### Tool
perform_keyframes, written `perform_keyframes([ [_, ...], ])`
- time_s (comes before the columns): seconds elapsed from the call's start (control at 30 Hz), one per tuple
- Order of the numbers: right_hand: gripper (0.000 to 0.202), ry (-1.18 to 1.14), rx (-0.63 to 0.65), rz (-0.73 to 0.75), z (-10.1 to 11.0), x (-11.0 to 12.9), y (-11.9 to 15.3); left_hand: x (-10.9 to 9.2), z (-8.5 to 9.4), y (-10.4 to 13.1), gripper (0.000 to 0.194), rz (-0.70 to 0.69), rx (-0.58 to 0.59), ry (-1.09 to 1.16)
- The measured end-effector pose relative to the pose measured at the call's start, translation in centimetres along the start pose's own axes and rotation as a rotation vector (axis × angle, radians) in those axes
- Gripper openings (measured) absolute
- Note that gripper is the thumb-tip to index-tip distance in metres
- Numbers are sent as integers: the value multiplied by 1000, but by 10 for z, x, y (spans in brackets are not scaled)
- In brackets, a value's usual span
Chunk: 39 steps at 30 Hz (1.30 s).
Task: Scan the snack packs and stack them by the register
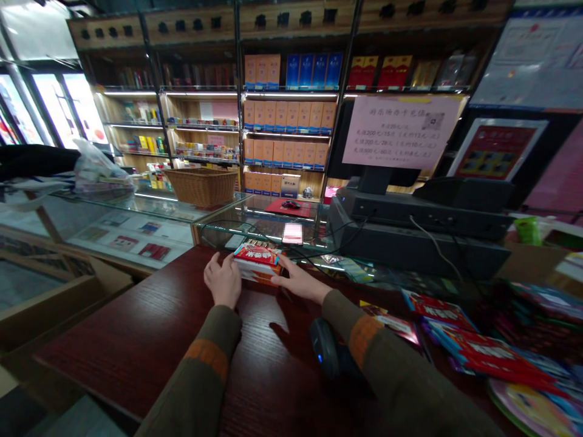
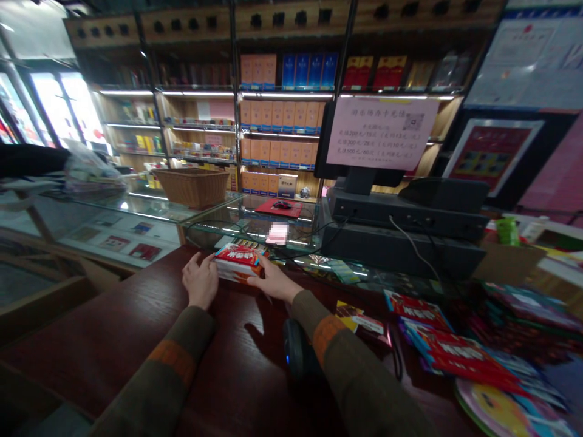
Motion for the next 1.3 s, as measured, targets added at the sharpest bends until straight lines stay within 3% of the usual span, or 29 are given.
perform_keyframes([
  [0.43, 80, 127, -10, -36, 4, -1, 6, -9, 5, 5, 40, -64, 16, -70],
  [0.87, 81, 75, -46, 12, 11, 3, 11, -13, 11, 5, 44, -49, 1, -30],
  [1.07, 78, 151, -100, 2, 30, 11, 30, -26, 16, 4, 39, -136, -6, 66],
  [1.3, 72, 274, -193, -36, 62, 3, 60, -48, 13, 13, 34, -293, 47, 176],
])
Point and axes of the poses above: each hand's wrist, its own y-axis away from the middle knuckle, its own z-axis out of the back of the hand, x = y × z, the point moved 8 cm from there along -y, towards the middle knuckle
